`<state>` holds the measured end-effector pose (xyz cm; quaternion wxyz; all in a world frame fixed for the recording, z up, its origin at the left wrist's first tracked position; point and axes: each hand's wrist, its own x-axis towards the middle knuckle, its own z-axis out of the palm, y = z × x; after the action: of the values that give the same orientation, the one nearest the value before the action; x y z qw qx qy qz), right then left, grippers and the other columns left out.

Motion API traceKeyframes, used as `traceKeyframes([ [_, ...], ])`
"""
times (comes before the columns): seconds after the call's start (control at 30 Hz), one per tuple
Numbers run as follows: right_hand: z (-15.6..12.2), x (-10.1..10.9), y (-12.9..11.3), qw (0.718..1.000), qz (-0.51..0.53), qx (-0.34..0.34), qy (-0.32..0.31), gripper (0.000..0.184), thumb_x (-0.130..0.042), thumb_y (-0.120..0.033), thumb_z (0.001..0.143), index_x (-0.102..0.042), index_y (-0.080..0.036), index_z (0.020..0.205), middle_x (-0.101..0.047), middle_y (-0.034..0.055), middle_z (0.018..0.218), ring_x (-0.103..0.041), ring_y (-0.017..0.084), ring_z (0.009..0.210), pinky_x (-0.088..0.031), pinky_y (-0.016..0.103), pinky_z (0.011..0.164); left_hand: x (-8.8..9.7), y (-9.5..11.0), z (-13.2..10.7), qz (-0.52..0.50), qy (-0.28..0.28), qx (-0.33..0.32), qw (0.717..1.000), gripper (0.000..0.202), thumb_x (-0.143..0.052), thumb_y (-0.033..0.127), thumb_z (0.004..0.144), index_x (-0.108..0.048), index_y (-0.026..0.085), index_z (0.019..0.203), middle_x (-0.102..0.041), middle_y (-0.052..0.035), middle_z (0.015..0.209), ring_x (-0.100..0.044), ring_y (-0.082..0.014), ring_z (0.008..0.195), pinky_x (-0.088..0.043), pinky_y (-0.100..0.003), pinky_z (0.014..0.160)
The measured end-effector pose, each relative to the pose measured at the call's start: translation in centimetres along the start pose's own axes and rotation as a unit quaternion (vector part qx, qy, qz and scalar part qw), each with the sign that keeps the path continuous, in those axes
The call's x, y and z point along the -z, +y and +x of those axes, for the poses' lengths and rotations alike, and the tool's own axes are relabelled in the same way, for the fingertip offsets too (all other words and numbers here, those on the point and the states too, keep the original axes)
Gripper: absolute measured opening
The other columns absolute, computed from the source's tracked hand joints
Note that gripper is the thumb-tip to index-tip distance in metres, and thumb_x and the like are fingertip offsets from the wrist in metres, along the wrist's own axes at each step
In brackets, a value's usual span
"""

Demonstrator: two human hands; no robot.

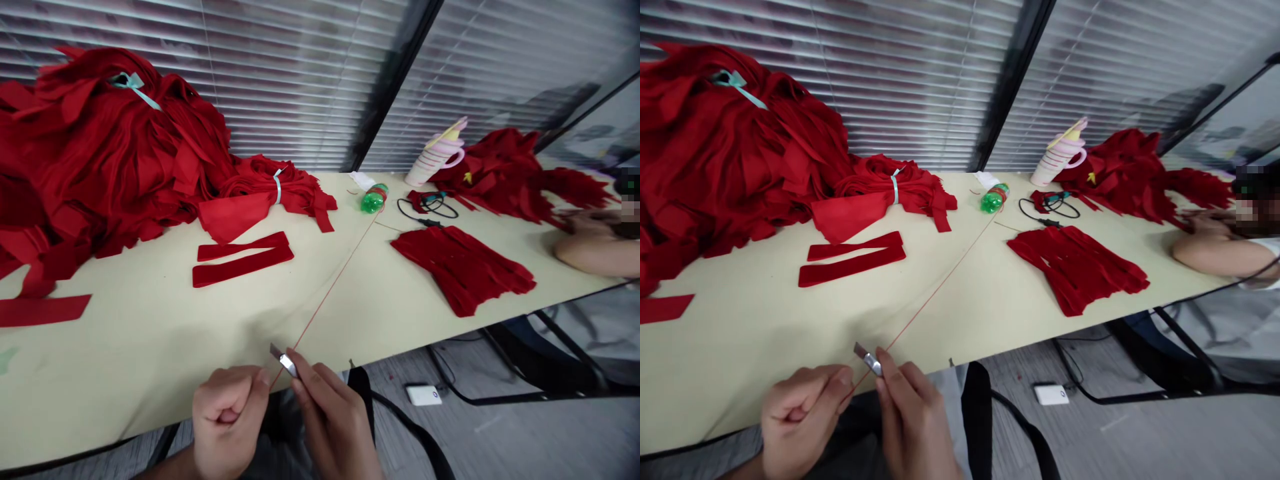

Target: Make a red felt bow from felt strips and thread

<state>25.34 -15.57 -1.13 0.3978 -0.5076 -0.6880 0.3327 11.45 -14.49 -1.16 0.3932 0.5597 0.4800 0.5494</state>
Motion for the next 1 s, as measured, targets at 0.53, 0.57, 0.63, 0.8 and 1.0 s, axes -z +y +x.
traceKeyframes([
  [0.53, -0.8, 0.1, 0.4, 0.985, -0.106, 0.053, 0.122, 0.046, -0.049, -0.006, 0.085, -0.048, -0.021, 0.128, -0.06, 0.0092, 0.093, -0.061, 0.014, 0.075, -0.053, 0.025, 0.067, 0.3, -2.0, 1.2, -0.085, -0.01, 0.236, 0.968, 0.045, -0.053, 0.039, 0.083, -0.028, 0.016, 0.053, -0.024, 0.005, 0.05, -0.024, -0.0064, 0.048, -0.022, -0.021, 0.044],
  [0.57, -0.8, 0.1, 0.3, 0.985, -0.103, 0.058, 0.127, 0.047, -0.049, -0.006, 0.084, -0.048, -0.021, 0.128, -0.06, 0.0088, 0.094, -0.061, 0.014, 0.076, -0.053, 0.024, 0.067, 0.2, -1.9, 1.4, -0.12, -0.012, 0.253, 0.96, 0.045, -0.053, 0.04, 0.083, -0.029, 0.016, 0.053, -0.025, 0.005, 0.05, -0.025, -0.0065, 0.048, -0.022, -0.02, 0.044],
  [0.63, -0.8, -0.1, 0.3, 0.984, -0.097, 0.068, 0.133, 0.048, -0.051, -0.004, 0.083, -0.049, -0.022, 0.127, -0.06, 0.0078, 0.092, -0.06, 0.014, 0.077, -0.052, 0.023, 0.066, 0.0, -1.8, 1.9, -0.202, -0.005, 0.297, 0.933, 0.047, -0.057, 0.041, 0.08, -0.027, 0.017, 0.053, -0.023, 0.0058, 0.05, -0.024, -0.0062, 0.047, -0.023, -0.02, 0.043],
  [0.8, -0.6, -0.5, -0.1, 0.993, -0.001, 0.039, 0.113, 0.036, -0.048, -0.008, 0.085, -0.058, -0.021, 0.117, -0.06, 0.0068, 0.086, -0.058, 0.013, 0.074, -0.051, 0.023, 0.065, -0.7, -1.7, 2.2, -0.215, 0.047, 0.279, 0.935, 0.057, -0.066, 0.025, 0.071, -0.01, 0.018, 0.059, -0.014, 0.0068, 0.051, -0.021, -0.0055, 0.046, -0.022, -0.02, 0.044],
  [1.0, -0.4, -0.9, -0.5, 0.985, 0.143, -0.063, 0.067, 0.022, -0.051, -0.022, 0.087, -0.065, -0.02, 0.104, -0.063, 0.0058, 0.081, -0.059, 0.014, 0.074, -0.051, 0.025, 0.069, -0.4, -1.4, 2.3, -0.071, 0.145, 0.087, 0.983, 0.054, -0.06, 0.014, 0.074, -0.007, 0.016, 0.06, -0.009, 0.0047, 0.055, -0.016, -0.0059, 0.049, -0.024, -0.022, 0.047],
])
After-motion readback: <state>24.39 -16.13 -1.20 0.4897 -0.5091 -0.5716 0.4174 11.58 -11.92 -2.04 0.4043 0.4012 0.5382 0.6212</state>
